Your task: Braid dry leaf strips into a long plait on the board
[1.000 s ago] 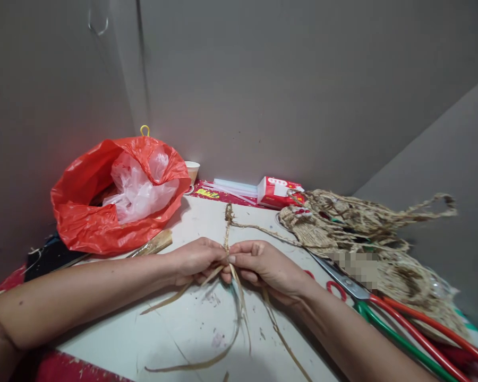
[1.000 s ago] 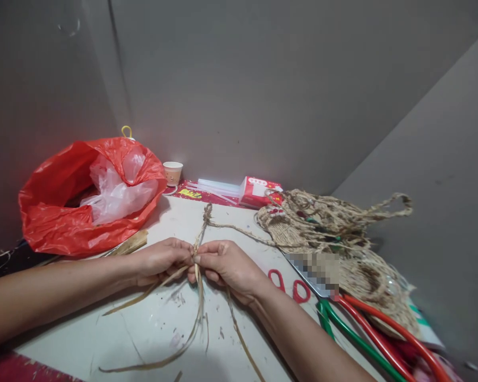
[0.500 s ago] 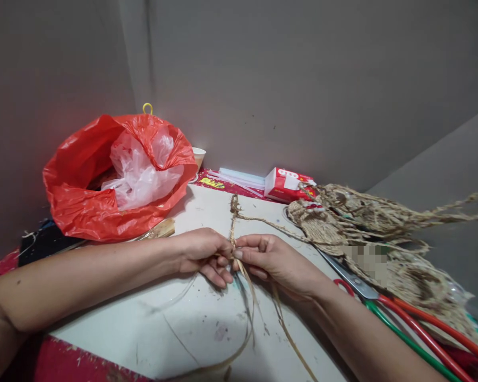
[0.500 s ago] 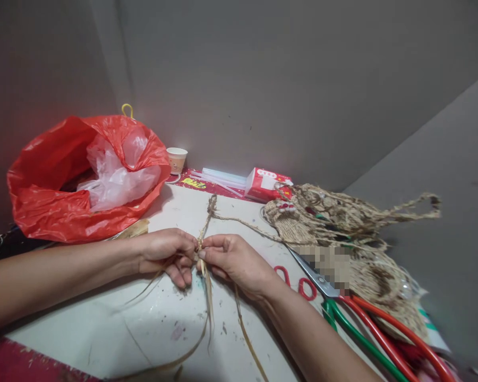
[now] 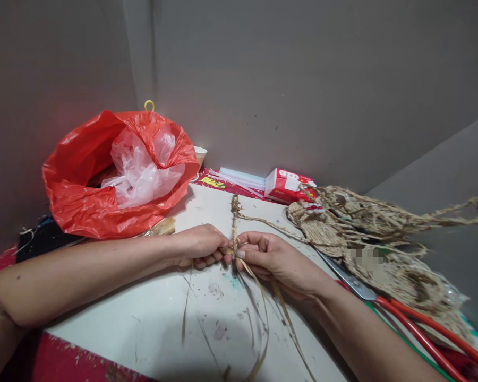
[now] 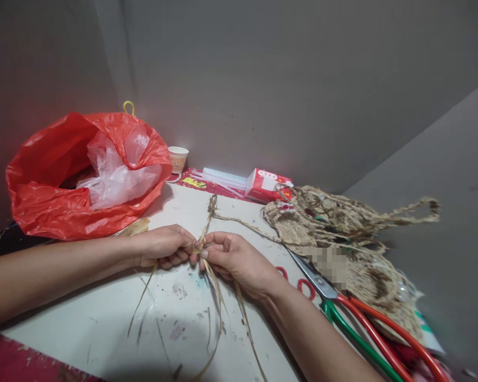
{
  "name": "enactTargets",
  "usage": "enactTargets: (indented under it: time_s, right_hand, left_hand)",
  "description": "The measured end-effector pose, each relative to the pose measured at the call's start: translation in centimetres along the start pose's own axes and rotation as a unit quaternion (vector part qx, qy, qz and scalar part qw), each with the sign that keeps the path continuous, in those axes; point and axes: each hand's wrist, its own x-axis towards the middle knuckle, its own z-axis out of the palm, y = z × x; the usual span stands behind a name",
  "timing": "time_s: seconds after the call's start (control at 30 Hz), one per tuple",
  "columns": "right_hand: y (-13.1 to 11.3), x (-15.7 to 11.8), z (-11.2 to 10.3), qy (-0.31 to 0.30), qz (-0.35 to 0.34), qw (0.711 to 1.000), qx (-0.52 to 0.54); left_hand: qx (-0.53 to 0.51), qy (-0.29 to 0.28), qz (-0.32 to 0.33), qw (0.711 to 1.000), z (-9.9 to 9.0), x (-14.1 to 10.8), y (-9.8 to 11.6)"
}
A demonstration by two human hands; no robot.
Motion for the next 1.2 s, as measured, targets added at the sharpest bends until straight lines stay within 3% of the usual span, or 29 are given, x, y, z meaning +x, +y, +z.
enactTargets:
  time_s: [0.4, 0.57, 0.83, 0.97, 1.2]
  right_hand:
    - [-0.2, -0.2, -0.2, -0.006, -0.005, 1.000, 0.027]
    - [-0.2, -0.2, -0.2, -0.010, -0.008, 1.000, 0.008]
    - [-0.3, -0.5, -0.2, -0.019, -0.032, 0.997, -0.060]
    - [-0.1, -0.6, 0.1, -0.012, -0.049, 0.996, -0.074]
    - [0.0, -0.7, -0.2, -0.029, -0.034, 0.995, -0.088]
  left_hand:
    - [-0.040, -0.012, -0.009, 0.999, 0.0, -0.5, 0.2]
    - [-0.004, -0.053, 0.037, 0.998, -0.3, -0.5, 0.1]
    - [-0.039, -0.116, -0.007, 0.992, -1.0, 0.1, -0.5]
    - [-0.048, -0.098, 0.012, 0.994, -0.5, -0.2, -0.5]
    - [0.051, -0.001, 0.082, 0.995, 0.2, -0.4, -0.9]
